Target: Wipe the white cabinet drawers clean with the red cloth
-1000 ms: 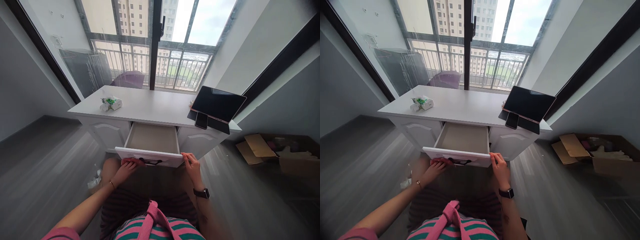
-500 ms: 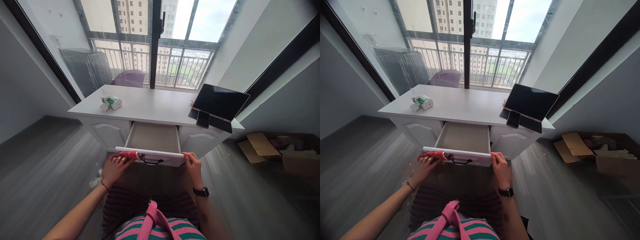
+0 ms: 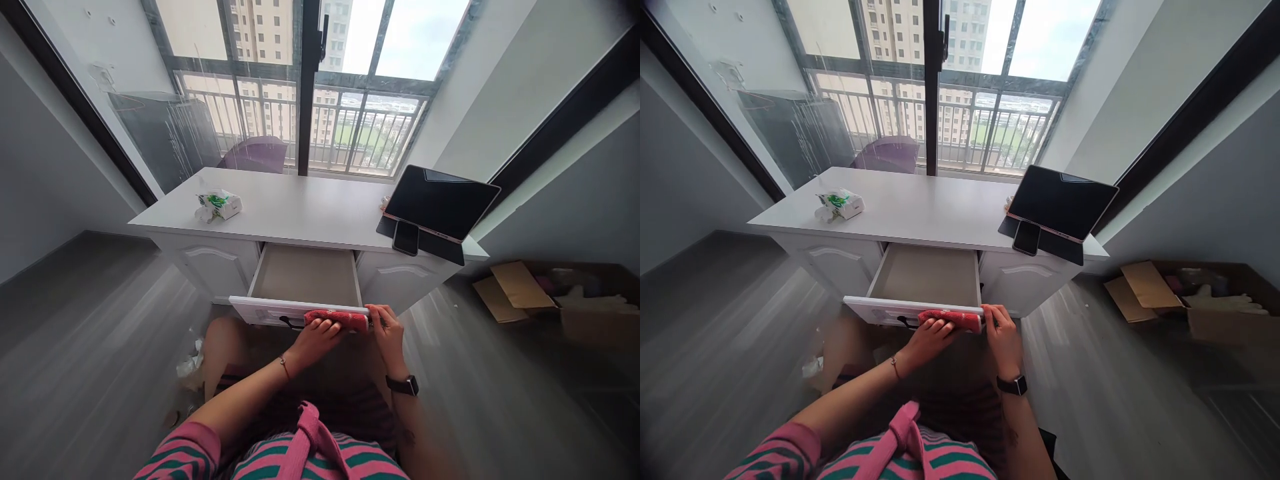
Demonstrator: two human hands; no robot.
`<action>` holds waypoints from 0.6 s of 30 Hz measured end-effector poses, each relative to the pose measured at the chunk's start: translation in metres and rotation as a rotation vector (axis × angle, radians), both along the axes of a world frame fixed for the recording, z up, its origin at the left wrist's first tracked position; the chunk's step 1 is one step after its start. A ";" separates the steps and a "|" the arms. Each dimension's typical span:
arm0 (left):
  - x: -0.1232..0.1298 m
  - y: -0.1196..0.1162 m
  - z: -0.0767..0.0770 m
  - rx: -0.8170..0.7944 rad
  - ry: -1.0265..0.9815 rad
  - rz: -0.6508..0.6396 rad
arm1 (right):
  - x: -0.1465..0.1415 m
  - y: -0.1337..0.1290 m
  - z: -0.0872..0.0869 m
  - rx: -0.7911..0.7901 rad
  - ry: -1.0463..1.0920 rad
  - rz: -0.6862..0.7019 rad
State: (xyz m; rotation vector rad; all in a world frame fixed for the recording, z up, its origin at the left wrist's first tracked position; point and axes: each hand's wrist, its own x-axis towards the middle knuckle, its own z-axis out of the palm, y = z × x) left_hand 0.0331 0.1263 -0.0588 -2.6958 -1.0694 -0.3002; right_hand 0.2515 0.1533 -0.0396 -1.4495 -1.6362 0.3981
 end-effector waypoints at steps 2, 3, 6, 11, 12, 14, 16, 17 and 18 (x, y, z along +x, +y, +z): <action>0.010 0.002 0.003 -0.038 -0.012 -0.020 | 0.000 -0.001 0.001 -0.009 -0.005 -0.004; 0.010 0.002 0.004 -0.041 -0.015 -0.021 | 0.000 -0.001 0.001 -0.016 -0.005 -0.007; -0.005 -0.001 0.004 -0.010 -0.009 0.011 | -0.002 -0.001 0.000 -0.021 0.001 -0.021; -0.067 -0.013 -0.007 0.059 0.030 0.151 | -0.005 0.000 -0.004 0.002 0.005 -0.065; -0.081 -0.016 -0.008 0.071 0.036 0.182 | -0.005 0.000 -0.004 0.001 0.004 -0.072; -0.109 -0.023 -0.007 0.089 0.059 0.241 | -0.006 0.000 -0.005 0.008 0.000 -0.080; -0.134 -0.029 -0.003 0.079 0.085 0.305 | -0.008 0.000 -0.006 0.024 -0.003 -0.088; -0.145 -0.032 -0.001 0.065 0.094 0.340 | -0.008 0.000 -0.007 0.030 -0.007 -0.088; -0.155 -0.035 0.000 0.051 0.101 0.370 | -0.009 0.000 -0.008 0.036 -0.012 -0.089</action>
